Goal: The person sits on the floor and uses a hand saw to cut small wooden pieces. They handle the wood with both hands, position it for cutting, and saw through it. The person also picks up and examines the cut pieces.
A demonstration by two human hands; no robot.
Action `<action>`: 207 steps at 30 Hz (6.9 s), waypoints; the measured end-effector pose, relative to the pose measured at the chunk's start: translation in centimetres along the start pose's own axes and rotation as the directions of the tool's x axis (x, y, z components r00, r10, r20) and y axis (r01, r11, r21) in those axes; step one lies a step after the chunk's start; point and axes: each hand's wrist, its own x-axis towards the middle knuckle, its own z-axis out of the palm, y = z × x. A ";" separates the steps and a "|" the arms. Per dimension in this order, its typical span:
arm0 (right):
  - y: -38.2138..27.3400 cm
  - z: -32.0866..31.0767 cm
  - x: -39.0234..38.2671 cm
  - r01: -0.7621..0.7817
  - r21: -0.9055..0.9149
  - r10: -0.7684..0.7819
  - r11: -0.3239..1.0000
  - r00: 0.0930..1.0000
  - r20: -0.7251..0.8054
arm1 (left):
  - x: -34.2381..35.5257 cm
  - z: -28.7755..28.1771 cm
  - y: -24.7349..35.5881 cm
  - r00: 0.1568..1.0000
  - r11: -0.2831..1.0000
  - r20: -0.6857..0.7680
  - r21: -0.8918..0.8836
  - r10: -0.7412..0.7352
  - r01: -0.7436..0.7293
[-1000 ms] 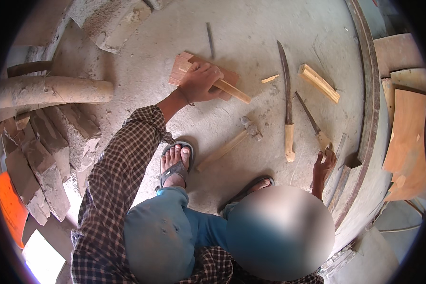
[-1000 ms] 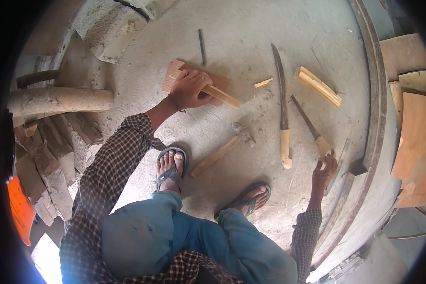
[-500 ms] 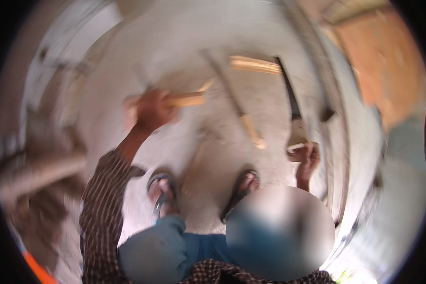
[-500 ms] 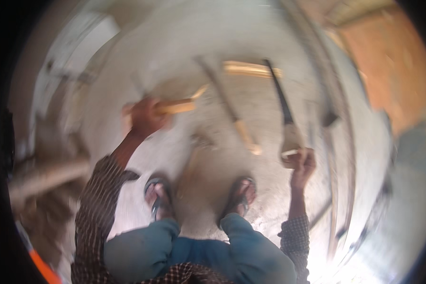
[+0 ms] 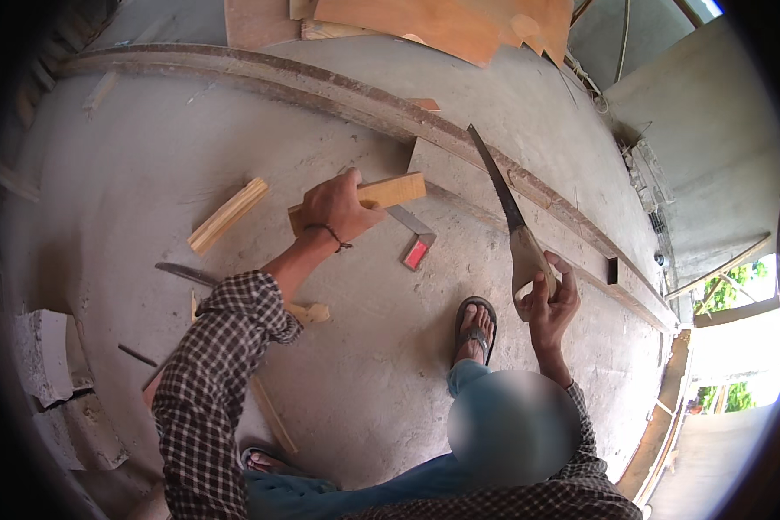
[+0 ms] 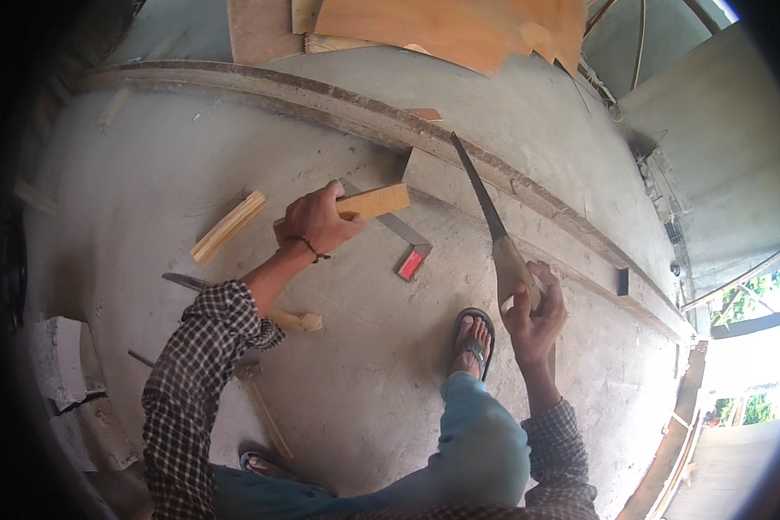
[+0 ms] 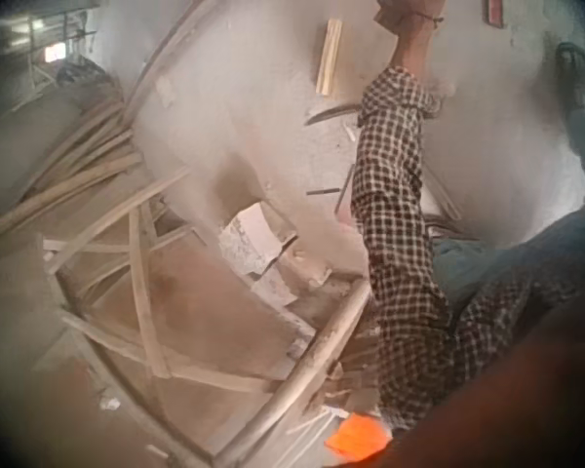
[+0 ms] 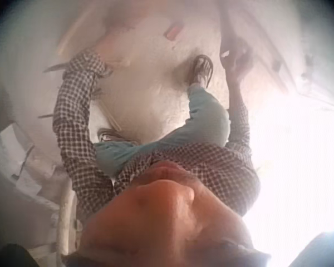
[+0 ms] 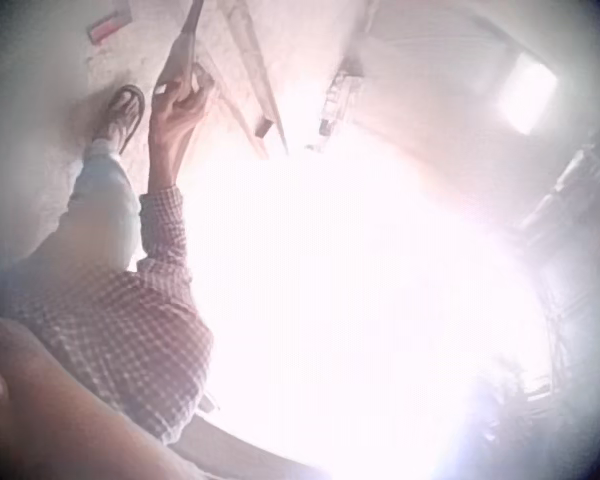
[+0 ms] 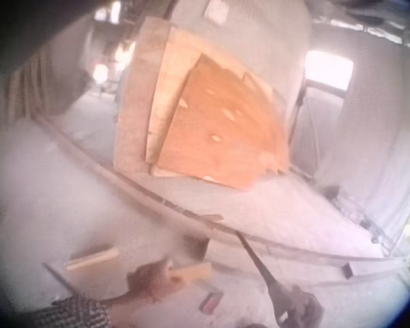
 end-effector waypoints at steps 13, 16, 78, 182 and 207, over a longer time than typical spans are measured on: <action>57.5 -6.6 53.7 0.033 0.017 -0.035 0.999 0.996 0.084 | 55.3 54.2 42.3 0.909 0.945 -0.268 0.163 0.318 -0.283; 63.9 -4.1 61.0 0.107 -0.017 -0.106 0.994 0.994 0.034 | 62.2 59.4 42.8 0.925 0.947 -0.219 0.161 0.310 -0.279; 58.3 3.4 67.6 -0.223 0.081 0.183 0.972 0.922 0.341 | 71.7 54.8 37.3 0.818 0.778 0.256 0.263 0.515 -0.571; 37.0 16.7 83.2 -0.465 -0.271 0.506 0.842 0.856 0.104 | 92.0 42.9 31.6 0.622 0.733 0.539 0.012 0.568 -0.680; 41.5 10.3 83.1 -0.493 -0.153 0.501 0.856 0.866 0.011 | 90.0 46.9 38.3 0.558 0.597 0.426 0.050 0.712 -0.801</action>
